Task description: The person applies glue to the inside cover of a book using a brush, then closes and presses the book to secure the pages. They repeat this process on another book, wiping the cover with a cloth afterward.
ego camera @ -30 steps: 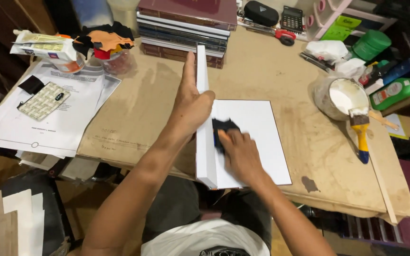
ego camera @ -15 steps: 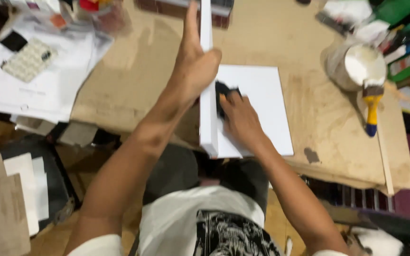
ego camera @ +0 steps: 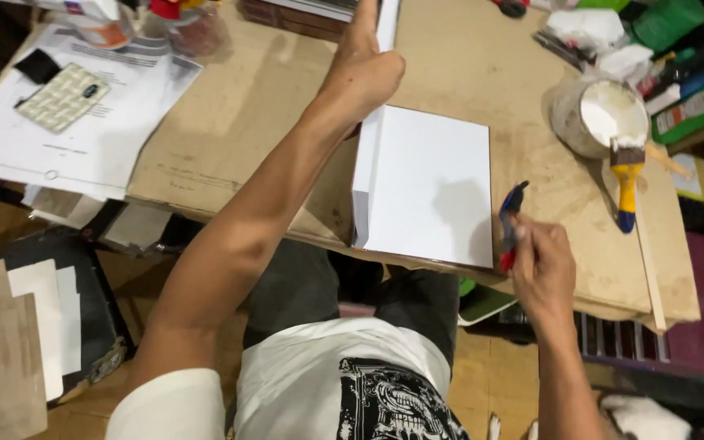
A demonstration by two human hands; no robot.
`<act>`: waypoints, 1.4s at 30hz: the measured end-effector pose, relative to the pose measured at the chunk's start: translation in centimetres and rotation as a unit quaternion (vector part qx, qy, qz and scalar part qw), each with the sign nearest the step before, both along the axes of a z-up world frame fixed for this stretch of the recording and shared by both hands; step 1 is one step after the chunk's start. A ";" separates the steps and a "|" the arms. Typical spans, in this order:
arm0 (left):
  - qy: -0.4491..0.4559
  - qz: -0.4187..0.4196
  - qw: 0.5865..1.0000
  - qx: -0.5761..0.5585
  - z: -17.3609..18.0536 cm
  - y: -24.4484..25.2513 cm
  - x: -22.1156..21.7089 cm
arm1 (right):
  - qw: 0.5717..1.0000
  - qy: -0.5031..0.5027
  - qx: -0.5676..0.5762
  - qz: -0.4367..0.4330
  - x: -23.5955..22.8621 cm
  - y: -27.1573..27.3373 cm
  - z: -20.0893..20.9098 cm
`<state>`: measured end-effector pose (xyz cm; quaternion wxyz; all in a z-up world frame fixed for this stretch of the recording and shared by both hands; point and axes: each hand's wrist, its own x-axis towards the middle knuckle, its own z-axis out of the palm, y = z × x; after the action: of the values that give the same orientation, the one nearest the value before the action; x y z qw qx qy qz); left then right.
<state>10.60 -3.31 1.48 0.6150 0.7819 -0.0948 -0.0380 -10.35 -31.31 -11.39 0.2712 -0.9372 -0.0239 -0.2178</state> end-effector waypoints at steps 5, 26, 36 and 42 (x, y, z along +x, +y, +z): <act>-0.090 0.014 0.981 -0.169 -1.6 -1.0 2.5 | 0.994 -0.015 -0.050 0.094 3.5 1.7 -4.2; -0.057 -0.140 0.959 -0.240 -6.5 -1.1 11.4 | 0.982 -0.049 -0.171 0.060 23.4 11.4 -5.9; -0.053 -0.122 0.982 -0.133 -4.0 -1.5 9.9 | 0.967 0.039 -0.224 -0.112 20.7 -3.0 -5.3; -0.037 -0.112 0.978 -0.170 -5.3 -1.3 10.8 | 0.989 0.104 -0.099 -0.031 14.6 4.2 -2.9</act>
<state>21.38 -4.57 -3.78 0.7265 0.6515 -0.2097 -0.0610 4.29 -27.06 -14.32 0.1713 -0.9773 0.0117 -0.1238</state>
